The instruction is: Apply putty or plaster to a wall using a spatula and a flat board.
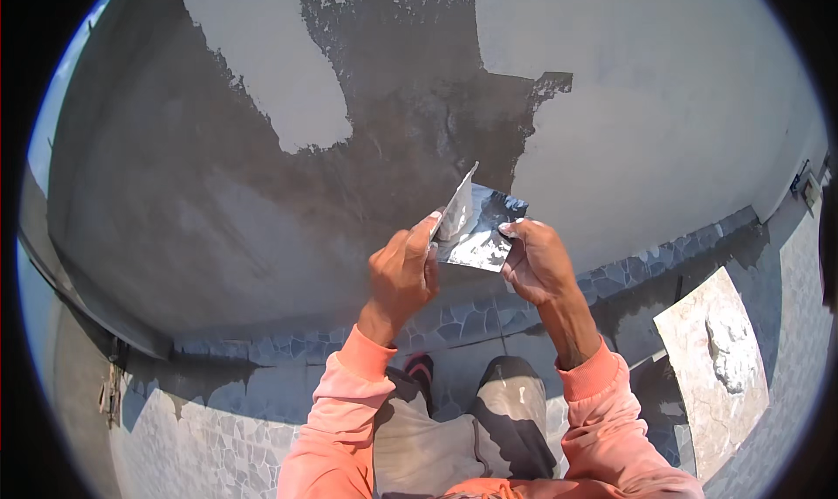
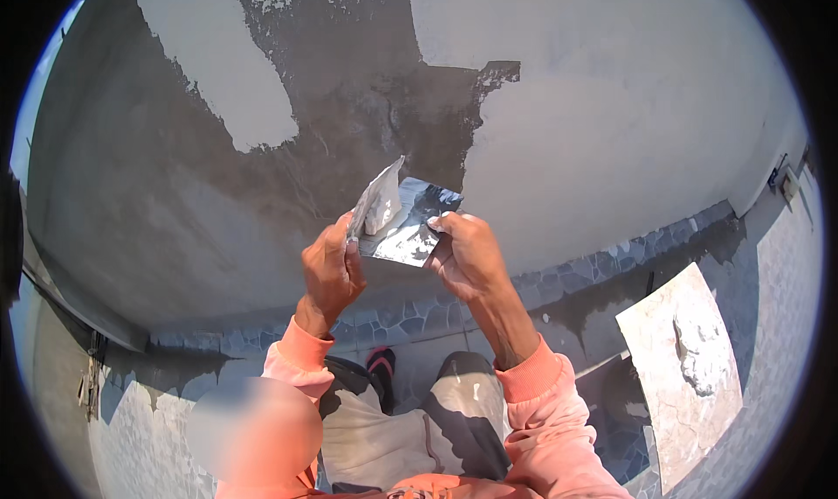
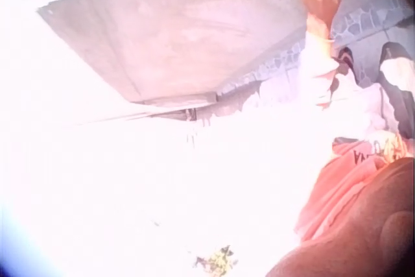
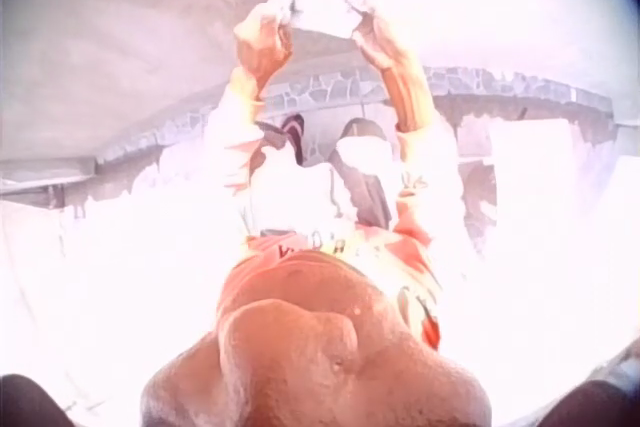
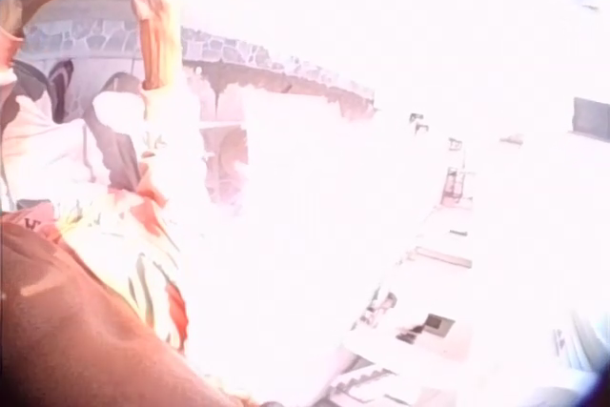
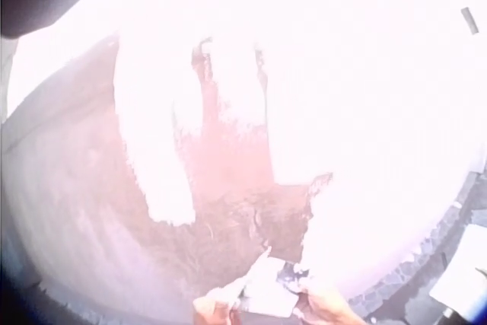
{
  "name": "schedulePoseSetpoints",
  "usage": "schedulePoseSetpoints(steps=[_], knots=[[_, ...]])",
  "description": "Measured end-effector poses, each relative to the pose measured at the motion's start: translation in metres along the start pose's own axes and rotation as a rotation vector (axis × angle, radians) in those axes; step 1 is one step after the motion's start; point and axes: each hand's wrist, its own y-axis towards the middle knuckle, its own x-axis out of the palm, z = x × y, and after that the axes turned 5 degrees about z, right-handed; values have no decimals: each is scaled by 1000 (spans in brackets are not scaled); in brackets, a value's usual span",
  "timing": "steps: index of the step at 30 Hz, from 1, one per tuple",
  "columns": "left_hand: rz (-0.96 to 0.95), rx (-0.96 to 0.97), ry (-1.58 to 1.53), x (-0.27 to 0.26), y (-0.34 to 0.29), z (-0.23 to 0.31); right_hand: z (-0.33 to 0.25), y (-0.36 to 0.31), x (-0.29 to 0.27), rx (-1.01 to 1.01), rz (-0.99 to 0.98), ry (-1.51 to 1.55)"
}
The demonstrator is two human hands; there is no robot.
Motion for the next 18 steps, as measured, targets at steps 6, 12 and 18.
schedulePoseSetpoints(steps=[6, 12, 18], knots=[[-119, 199, 58, -17, 21, -7, -12, 8, 14, 16, -25, 118], [-156, 245, 65, -30, 39, -12, -32, 7, 38, 51, -27, 28], [-123, 194, 134, -40, 39, -18, -61, 15, 64, -16, -68, -1]])
